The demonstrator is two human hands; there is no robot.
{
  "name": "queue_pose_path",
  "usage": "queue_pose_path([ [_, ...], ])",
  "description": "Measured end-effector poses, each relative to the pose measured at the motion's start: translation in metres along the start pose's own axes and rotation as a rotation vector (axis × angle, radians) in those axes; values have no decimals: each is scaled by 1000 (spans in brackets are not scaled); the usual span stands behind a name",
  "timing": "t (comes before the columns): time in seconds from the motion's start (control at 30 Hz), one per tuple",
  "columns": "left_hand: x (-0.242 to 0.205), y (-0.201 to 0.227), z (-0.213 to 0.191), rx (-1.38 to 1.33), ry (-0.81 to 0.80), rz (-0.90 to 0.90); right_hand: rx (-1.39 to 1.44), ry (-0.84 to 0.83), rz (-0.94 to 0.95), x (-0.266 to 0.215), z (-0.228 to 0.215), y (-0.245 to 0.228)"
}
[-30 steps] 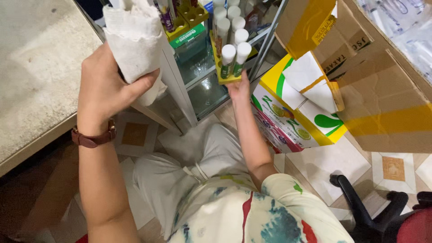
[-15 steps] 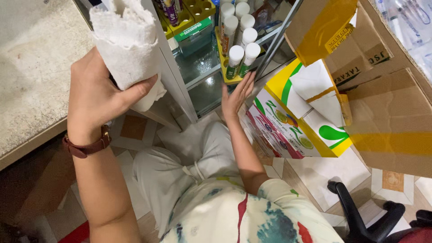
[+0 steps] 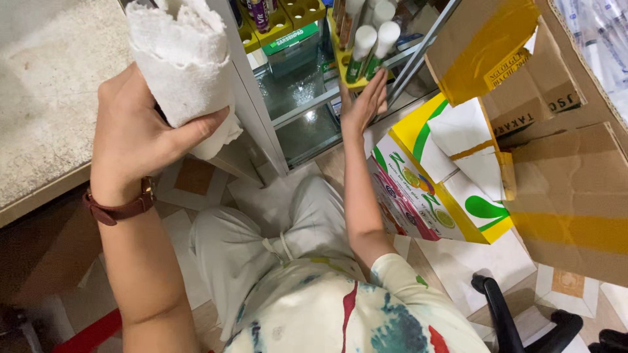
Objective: The person wipes small white bottles with a cloth and places them into a yellow plastic tray. They then wipe the tray and place it into a glass cabinet. Finally, the person opens a pink container and removes a small packet from inside.
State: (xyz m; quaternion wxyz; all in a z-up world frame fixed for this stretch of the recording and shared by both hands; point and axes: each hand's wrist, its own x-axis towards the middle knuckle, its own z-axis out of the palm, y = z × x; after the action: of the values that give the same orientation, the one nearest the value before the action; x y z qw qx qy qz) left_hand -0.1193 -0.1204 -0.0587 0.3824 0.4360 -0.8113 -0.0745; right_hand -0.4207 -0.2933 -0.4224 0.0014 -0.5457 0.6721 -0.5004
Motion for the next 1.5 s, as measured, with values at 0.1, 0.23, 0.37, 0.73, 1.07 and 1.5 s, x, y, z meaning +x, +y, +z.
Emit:
queue_pose_path([
  [0.1, 1, 2, 0, -2, 0, -20, -96, -21, 73, 22, 22, 6],
  [0.23, 2, 3, 0, 20, -1, -16, -74, -37, 2, 46, 47, 29],
  [0.37, 2, 0, 0, 34, 5, -39, 0, -38, -40, 79, 83, 40],
  [0.73, 0, -13, 3, 45, -35, -81, 38, -286, -77, 151, 166, 61],
  [1.07, 3, -15, 5, 19, -45, -142, -4, -456, 147, 163, 190, 58],
  [1.5, -1, -25, 5, 38, -53, -103, 365, -596, 118, 147, 187, 33],
])
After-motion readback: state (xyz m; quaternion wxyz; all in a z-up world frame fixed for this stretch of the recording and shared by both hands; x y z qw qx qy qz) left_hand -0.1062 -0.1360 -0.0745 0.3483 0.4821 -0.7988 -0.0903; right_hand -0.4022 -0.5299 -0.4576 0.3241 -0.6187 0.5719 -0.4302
